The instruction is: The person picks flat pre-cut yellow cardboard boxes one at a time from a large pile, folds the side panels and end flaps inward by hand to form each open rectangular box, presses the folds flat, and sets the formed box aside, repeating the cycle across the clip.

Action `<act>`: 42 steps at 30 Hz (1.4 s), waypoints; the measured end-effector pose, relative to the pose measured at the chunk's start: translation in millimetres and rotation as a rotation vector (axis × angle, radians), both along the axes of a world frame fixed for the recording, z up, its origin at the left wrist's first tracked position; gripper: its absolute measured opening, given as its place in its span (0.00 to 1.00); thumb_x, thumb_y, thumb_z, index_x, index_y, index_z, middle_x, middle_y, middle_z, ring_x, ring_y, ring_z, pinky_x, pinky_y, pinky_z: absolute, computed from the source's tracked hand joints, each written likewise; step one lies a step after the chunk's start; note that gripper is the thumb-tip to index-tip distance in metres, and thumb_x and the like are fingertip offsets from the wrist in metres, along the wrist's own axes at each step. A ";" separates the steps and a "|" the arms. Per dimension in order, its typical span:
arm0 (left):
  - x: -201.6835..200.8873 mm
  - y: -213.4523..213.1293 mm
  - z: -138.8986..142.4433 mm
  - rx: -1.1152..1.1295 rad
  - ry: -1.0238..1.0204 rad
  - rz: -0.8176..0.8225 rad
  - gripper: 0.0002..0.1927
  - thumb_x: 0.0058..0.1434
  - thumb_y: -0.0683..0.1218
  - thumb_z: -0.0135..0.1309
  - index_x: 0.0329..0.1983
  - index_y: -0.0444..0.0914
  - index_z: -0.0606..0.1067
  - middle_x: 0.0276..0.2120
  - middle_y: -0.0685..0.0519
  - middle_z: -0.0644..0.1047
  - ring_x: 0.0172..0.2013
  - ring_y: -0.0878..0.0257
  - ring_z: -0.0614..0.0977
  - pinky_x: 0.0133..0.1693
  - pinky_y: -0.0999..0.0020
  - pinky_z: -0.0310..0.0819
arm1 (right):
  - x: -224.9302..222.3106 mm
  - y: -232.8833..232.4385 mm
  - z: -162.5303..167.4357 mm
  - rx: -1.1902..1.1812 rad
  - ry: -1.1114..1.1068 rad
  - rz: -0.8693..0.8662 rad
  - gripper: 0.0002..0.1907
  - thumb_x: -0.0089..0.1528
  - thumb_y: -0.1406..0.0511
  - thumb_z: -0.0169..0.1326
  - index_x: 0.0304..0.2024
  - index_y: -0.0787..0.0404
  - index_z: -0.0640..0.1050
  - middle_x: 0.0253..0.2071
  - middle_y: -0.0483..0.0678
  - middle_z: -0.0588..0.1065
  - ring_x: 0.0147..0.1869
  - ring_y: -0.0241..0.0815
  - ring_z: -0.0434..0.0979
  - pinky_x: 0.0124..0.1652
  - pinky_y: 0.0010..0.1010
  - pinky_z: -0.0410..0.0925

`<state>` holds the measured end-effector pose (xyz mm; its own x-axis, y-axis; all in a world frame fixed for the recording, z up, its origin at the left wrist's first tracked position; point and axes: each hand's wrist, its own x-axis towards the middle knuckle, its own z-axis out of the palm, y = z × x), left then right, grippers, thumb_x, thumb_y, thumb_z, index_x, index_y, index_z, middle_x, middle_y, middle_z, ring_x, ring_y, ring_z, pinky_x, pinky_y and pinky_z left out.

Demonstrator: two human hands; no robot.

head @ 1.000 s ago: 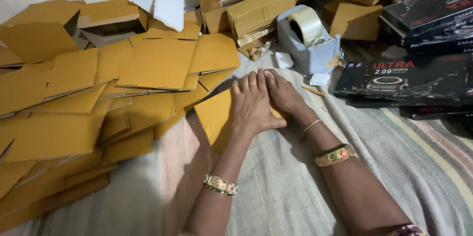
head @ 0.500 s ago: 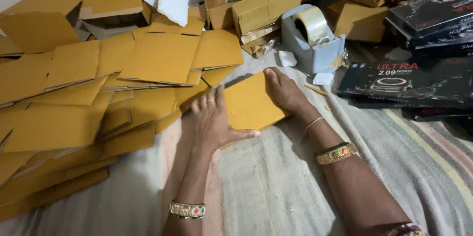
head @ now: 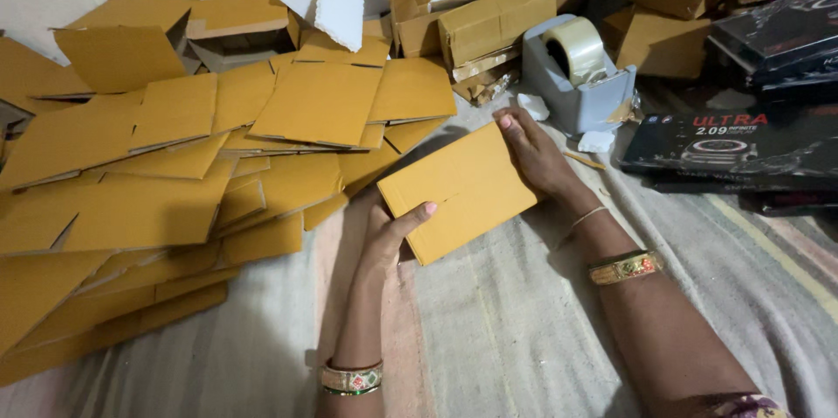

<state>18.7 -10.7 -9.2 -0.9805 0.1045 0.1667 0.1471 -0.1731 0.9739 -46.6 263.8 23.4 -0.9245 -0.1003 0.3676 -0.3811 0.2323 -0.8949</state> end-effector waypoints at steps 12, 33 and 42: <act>-4.7 3.0 -2.9 0.010 -0.039 0.086 0.34 0.54 0.59 0.69 0.53 0.29 0.76 0.44 0.47 0.81 0.44 0.60 0.82 0.45 0.67 0.77 | 41.8 -98.8 -6.3 0.894 0.687 -0.099 0.29 0.72 0.53 0.41 0.76 0.46 0.63 0.80 0.51 0.53 0.85 0.54 0.34 0.75 0.56 0.24; 27.9 17.4 32.9 -0.918 0.967 0.347 0.38 0.43 0.39 0.70 0.59 0.38 0.69 0.54 0.42 0.80 0.51 0.46 0.83 0.51 0.57 0.82 | 35.2 10.3 58.4 0.287 0.276 -0.147 0.27 0.73 0.51 0.40 0.55 0.64 0.80 0.61 0.64 0.70 0.65 0.59 0.68 0.59 0.45 0.67; 20.8 6.4 19.5 -0.874 0.790 0.371 0.33 0.48 0.41 0.74 0.55 0.38 0.69 0.50 0.46 0.80 0.50 0.51 0.83 0.50 0.59 0.83 | 66.6 -69.3 38.9 0.476 0.761 0.020 0.18 0.71 0.60 0.44 0.36 0.64 0.80 0.34 0.56 0.78 0.40 0.58 0.77 0.51 0.46 0.67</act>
<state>39.5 -4.2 10.2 -0.6367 0.2152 0.7405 0.6487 0.6686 0.3635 20.1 194.5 62.3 -0.4439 -0.4117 0.7959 -0.8397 0.5011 -0.2091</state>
